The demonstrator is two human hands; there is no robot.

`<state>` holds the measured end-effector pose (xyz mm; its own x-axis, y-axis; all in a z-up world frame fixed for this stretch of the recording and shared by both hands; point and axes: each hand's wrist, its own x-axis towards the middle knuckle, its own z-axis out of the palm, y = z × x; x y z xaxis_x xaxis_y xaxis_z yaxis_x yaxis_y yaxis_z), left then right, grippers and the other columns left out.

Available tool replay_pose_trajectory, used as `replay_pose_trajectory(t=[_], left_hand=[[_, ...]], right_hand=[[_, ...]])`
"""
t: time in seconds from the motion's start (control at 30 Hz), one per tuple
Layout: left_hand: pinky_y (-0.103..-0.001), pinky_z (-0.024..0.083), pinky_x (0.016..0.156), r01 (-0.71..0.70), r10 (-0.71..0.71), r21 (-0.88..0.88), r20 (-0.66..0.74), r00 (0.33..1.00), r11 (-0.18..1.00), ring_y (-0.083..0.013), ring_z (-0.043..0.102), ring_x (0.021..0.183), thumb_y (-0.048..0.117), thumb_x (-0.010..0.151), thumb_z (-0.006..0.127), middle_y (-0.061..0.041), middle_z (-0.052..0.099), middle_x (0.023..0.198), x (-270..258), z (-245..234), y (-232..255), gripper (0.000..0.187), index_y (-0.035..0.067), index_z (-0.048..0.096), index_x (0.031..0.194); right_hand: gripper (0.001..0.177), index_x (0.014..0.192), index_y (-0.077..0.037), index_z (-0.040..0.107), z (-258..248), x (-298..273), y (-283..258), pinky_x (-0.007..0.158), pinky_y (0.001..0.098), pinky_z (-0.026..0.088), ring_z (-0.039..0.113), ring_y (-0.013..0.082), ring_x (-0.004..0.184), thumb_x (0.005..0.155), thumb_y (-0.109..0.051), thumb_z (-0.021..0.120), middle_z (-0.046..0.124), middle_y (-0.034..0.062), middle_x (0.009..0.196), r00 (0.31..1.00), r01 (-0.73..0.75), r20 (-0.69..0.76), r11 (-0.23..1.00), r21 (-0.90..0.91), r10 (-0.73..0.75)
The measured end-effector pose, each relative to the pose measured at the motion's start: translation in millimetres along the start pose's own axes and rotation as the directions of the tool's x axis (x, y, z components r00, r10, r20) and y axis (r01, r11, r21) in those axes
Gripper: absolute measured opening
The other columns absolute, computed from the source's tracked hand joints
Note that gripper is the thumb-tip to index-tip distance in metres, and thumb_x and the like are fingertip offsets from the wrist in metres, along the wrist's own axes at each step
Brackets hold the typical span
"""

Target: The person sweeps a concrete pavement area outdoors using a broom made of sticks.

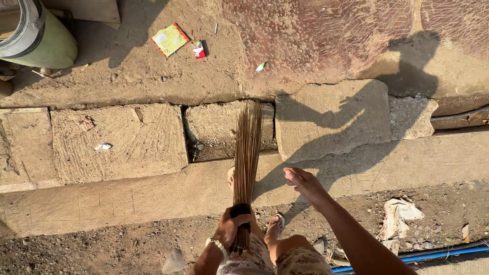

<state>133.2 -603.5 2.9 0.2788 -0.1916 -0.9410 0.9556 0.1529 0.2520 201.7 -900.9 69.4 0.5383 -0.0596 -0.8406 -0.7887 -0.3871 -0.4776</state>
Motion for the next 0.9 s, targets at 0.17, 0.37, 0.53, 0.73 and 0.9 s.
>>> replay_pose_trajectory(t=[0.17, 0.37, 0.53, 0.73, 0.9], left_hand=[[-0.051, 0.058, 0.082, 0.073, -0.06, 0.113, -0.113, 0.992, 0.991, -0.0406, 0.068, 0.096, 0.029, 0.085, 0.08, -0.026, 0.069, 0.115, 19.5, -18.0, 44.0, 0.056, -0.005, 0.065, 0.128], [-0.035, 0.064, 0.072, -0.077, 0.077, 0.111, 0.008, 0.997, 0.991, -0.0256, 0.074, 0.088, 0.024, 0.085, 0.079, -0.021, 0.076, 0.116, -49.5, -12.1, 30.7, 0.051, 0.001, 0.065, 0.129], [-0.036, 0.06, 0.053, -0.063, 0.059, -0.018, -0.2, 0.978, 0.998, -0.0293, 0.072, 0.069, 0.021, 0.084, 0.067, -0.026, 0.076, 0.104, -36.0, -28.1, 130.7, 0.056, 0.002, 0.06, 0.137], [-0.036, 0.064, 0.058, -0.2, 0.121, -0.252, -0.299, 0.947, 0.947, -0.0298, 0.074, 0.069, 0.012, 0.072, 0.078, -0.021, 0.074, 0.097, -89.0, -5.7, 36.2, 0.063, 0.0, 0.061, 0.131], [-0.034, 0.055, 0.054, -0.107, 0.034, -0.869, -0.103, 0.994, 0.483, -0.0259, 0.063, 0.065, 0.031, 0.083, 0.077, -0.013, 0.062, 0.086, -30.3, 48.7, 80.1, 0.049, 0.005, 0.05, 0.114]], right_hand=[[0.065, 0.15, -0.023, 0.05, 2.8, -2.5, -25.5, 0.106, 0.0464, 0.051, 0.065, 0.025, 0.126, 0.095, -0.057, 0.045, 0.058, 0.0073, 0.149, 1.0, -0.011, 0.011, 0.997, -0.077, 0.011], [0.066, 0.15, -0.026, 0.051, 7.1, -3.5, -50.8, 0.109, 0.048, 0.048, 0.064, 0.0256, 0.128, 0.096, -0.062, 0.045, 0.067, 0.0093, 0.14, 0.993, -0.114, -0.007, 0.972, -0.204, 0.115], [0.06, 0.145, -0.024, 0.056, 14.9, 20.1, -58.0, 0.104, 0.0429, 0.049, 0.066, 0.0261, 0.124, 0.096, -0.058, 0.049, 0.071, 0.0081, 0.133, 0.999, -0.036, 0.019, 0.982, -0.186, 0.04], [0.056, 0.137, -0.021, 0.064, 23.7, 53.8, -52.8, 0.085, 0.0394, 0.058, 0.075, 0.0238, 0.107, 0.093, -0.055, 0.054, 0.075, 0.0052, 0.122, 0.983, 0.16, 0.098, 0.986, -0.043, -0.156], [0.05, 0.135, -0.021, 0.064, 24.5, 50.9, -90.9, 0.091, 0.0372, 0.057, 0.073, 0.0222, 0.108, 0.096, -0.05, 0.056, 0.072, -0.0006, 0.127, 0.98, 0.153, 0.135, 0.986, -0.064, -0.144]])
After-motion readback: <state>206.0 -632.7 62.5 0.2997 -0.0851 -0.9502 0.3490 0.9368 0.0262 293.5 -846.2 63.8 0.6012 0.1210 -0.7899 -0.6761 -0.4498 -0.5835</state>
